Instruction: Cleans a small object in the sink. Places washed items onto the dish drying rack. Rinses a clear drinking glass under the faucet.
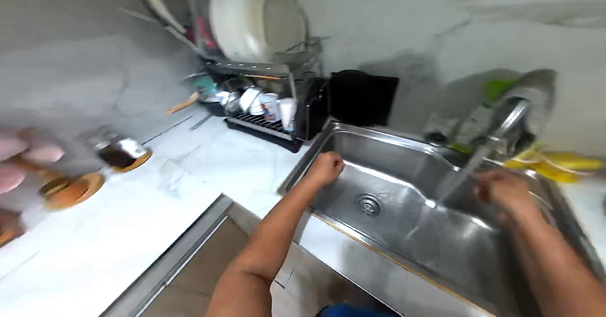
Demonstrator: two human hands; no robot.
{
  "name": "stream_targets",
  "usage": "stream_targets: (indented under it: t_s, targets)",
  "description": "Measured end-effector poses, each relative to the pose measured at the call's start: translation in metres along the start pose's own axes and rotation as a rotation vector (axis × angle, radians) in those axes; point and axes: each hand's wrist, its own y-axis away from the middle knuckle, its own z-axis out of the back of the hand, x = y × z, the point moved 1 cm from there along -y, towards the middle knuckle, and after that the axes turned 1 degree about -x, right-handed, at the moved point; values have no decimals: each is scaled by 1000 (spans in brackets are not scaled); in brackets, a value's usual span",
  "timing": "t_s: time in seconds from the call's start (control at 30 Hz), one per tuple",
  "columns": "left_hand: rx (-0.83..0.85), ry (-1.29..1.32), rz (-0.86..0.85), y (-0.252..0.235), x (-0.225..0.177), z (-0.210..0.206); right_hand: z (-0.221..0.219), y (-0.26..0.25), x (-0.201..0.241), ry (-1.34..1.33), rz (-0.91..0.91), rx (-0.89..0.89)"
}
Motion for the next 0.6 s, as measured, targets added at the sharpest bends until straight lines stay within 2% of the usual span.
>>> stream_targets:
  t_s: [0.07, 0.1, 0.2, 0.27, 0.43, 0.53, 0.6]
  targets:
    - [-190, 33, 97, 22, 29, 24, -34, 6, -29, -131, -184, 217]
    - [-284, 23, 121, 27, 44, 41, -47, 7, -39, -206, -248, 266]
    - [-480, -17, 168, 29, 89, 96, -66, 11, -61, -275, -403, 295]
    - [-546, -14, 200, 11, 114, 137, -69, 10, -67, -259, -472, 307]
    - [-505, -23, 239, -73, 160, 214, -92, 18, -54, -383, -478, 104]
    - [-416, -58, 260, -136, 179, 230, -121, 34, -37, -405, -481, -26]
    - [-282, -122, 346, -160, 177, 237, -141, 49, -28, -273, -449, -14]
